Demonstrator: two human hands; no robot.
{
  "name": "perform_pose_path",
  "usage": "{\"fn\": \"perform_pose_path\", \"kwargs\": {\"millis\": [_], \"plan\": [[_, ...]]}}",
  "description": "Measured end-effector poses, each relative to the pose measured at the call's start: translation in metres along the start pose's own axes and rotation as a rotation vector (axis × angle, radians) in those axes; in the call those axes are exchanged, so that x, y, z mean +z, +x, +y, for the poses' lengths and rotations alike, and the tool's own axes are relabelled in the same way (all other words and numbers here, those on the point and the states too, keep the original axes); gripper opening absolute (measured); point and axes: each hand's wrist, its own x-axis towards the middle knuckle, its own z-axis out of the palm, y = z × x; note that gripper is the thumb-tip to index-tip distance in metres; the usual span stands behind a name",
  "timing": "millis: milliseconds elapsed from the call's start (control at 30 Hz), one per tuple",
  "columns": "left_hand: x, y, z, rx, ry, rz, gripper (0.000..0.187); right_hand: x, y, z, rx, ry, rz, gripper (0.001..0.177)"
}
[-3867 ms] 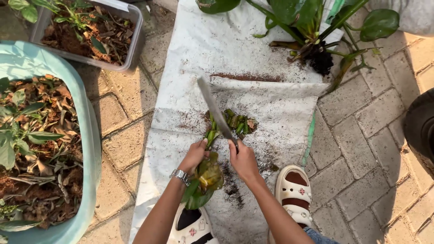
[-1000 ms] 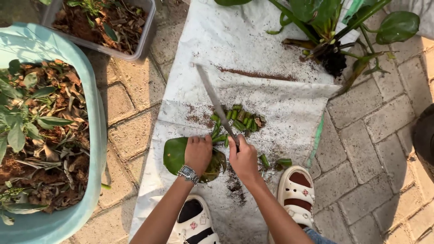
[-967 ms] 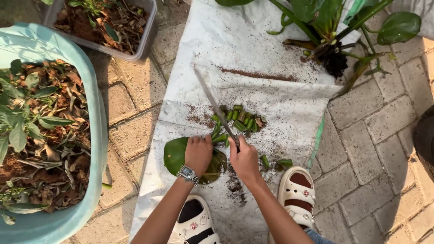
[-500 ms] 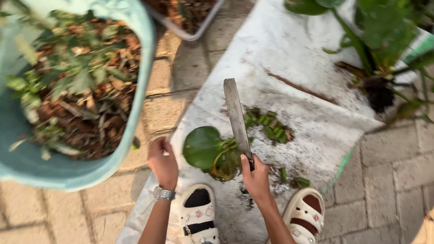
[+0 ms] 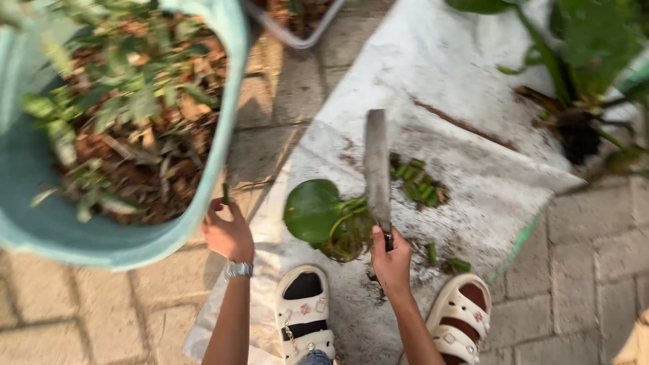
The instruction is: Prune the leaves of a plant using a knife.
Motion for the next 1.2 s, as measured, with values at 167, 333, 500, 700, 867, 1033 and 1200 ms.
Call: {"fn": "perform_pose_path", "kwargs": {"millis": [167, 333, 500, 700, 867, 1033, 1200], "plan": [[-0.035, -0.066, 0.1, 0.394, -0.61, -0.306, 0.021, -0.023, -0.02, 0.014, 0.053, 0.299, 0.36, 0.029], [-0.073, -0.096, 0.185, 1.135, -0.432, -0.501, 0.072, -0.054, -0.043, 0.112, 0.199, 0.266, 0.644, 0.045], [-0.05, -0.1, 0.172, 1.121, -0.242, -0.563, 0.081, -0.068, -0.045, 0.06, 0.297, -0.329, 0.879, 0.09], [-0.04, -0.098, 0.137, 1.114, 0.085, -0.448, 0.067, -0.087, -0.025, 0.049, 0.373, -0.36, 0.841, 0.108], [-0.03, -0.096, 0.127, 1.172, 0.051, -0.446, 0.05, -0.093, -0.011, 0.032, 0.344, -0.417, 0.776, 0.078], [-0.006, -0.101, 0.122, 1.09, -0.152, -0.477, 0.034, -0.083, 0.006, 0.054, 0.145, -0.418, 0.757, 0.036], [-0.006, -0.1, 0.139, 0.986, -0.27, -0.578, 0.032, -0.079, 0.032, 0.055, 0.147, -0.441, 0.633, 0.024]]}}
